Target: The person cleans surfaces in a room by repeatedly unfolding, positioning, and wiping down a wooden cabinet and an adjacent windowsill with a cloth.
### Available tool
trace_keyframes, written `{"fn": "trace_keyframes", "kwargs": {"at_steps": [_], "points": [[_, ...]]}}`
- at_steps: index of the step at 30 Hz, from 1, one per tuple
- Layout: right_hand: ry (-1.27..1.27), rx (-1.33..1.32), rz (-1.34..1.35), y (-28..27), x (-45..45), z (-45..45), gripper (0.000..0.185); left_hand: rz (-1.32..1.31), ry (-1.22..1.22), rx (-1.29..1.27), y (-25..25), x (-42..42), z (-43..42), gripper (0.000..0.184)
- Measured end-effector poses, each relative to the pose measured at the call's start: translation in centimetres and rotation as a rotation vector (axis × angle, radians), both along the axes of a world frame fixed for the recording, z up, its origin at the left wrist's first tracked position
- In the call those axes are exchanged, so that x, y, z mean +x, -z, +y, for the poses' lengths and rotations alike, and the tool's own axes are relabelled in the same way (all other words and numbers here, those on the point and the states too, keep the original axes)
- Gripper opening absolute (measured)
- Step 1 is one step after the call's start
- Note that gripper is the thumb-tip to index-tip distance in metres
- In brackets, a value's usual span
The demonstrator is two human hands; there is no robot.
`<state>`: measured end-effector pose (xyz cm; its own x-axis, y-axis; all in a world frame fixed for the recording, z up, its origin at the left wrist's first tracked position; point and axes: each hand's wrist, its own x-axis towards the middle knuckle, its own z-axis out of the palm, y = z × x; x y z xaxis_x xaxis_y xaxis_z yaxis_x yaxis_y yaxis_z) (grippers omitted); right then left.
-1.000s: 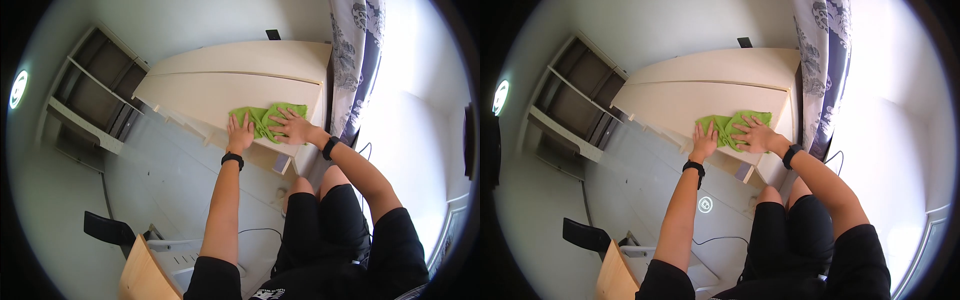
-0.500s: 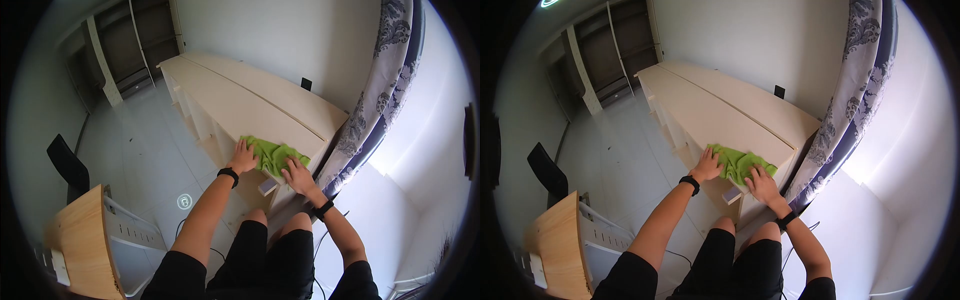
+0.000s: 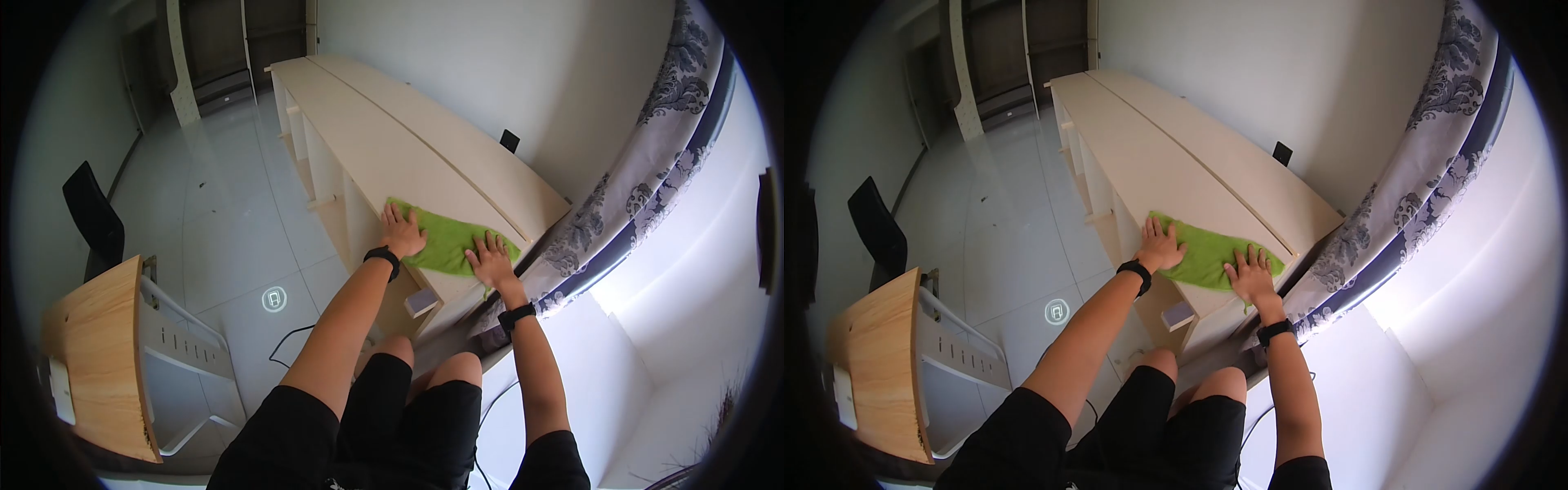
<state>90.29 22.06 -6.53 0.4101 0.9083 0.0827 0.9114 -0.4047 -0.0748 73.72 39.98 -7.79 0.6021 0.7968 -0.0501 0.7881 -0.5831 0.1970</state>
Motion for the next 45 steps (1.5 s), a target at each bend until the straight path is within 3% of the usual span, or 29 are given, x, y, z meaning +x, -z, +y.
{"fn": "trace_keyframes", "kwargs": {"at_steps": [6, 10, 18, 28, 45], "points": [[-0.068, -0.155, 0.231, -1.0, 2.9, 1.6, 0.071, -0.181, 0.184, 0.082, 1.4, -1.6, 2.8, 0.076], [-0.145, -0.214, 0.294, -1.5, 4.7, 3.0, 0.072, -0.156, 0.207, 0.084, 0.9, -1.6, 4.9, 0.076], [-0.106, -0.360, 0.077, -0.4, 6.7, 9.8, 0.075, -0.119, 0.133, 0.083, 1.2, 0.2, 8.1, 0.073], [-0.069, -0.398, 0.092, 0.0, 8.7, 16.6, 0.078, -0.141, 0.212, 0.136, 1.4, 0.9, 15.8, 0.072], [-0.146, -0.412, 0.081, -0.1, 8.7, 34.0, 0.081, -0.265, 0.016, 0.259, 4.0, 0.4, 32.0, 0.067]]}}
